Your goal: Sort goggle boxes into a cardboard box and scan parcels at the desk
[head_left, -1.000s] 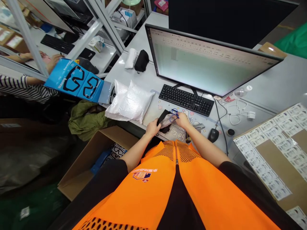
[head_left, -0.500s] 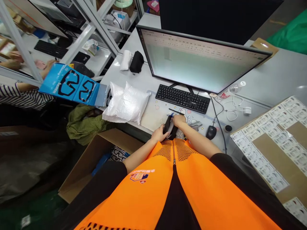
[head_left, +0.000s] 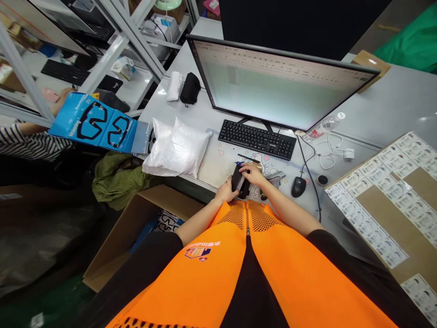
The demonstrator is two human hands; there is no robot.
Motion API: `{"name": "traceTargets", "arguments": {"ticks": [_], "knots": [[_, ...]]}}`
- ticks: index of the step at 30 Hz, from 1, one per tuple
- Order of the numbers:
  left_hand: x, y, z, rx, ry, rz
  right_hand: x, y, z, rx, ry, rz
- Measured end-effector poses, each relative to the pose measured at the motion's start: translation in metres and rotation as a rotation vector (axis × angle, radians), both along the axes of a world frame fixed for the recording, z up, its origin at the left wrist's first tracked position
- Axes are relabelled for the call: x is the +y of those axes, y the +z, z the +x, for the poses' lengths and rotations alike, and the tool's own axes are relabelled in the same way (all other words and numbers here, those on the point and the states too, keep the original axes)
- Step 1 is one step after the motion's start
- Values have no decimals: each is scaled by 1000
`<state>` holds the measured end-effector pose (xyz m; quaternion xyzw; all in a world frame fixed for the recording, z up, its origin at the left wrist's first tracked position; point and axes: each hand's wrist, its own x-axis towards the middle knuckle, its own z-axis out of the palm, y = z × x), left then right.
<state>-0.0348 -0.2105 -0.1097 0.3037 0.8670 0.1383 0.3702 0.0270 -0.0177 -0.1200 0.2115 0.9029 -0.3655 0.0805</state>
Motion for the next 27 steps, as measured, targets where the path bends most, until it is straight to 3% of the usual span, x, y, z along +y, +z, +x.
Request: {"name": "traceTargets", "arguments": {"ticks": [7, 11, 16, 19, 22, 27], "knots": [[1, 2, 1, 12, -17, 4, 13, -14, -23, -151, -242, 4], [1, 2, 1, 2, -5, -18, 18, -20, -53, -255, -208, -53], [-1, 5, 1, 7, 7, -16, 13, -22, -71, -170, -175, -104], [-3, 5, 1, 4, 32, -14, 9, -19, -56, -70, -126, -126], [-5, 1, -1, -5, 45, 0, 0, -15, -21, 44, -32, -134], [-5, -9, -5, -9, 37, 23, -29, -11, 44, 118, 253, 65]]}}
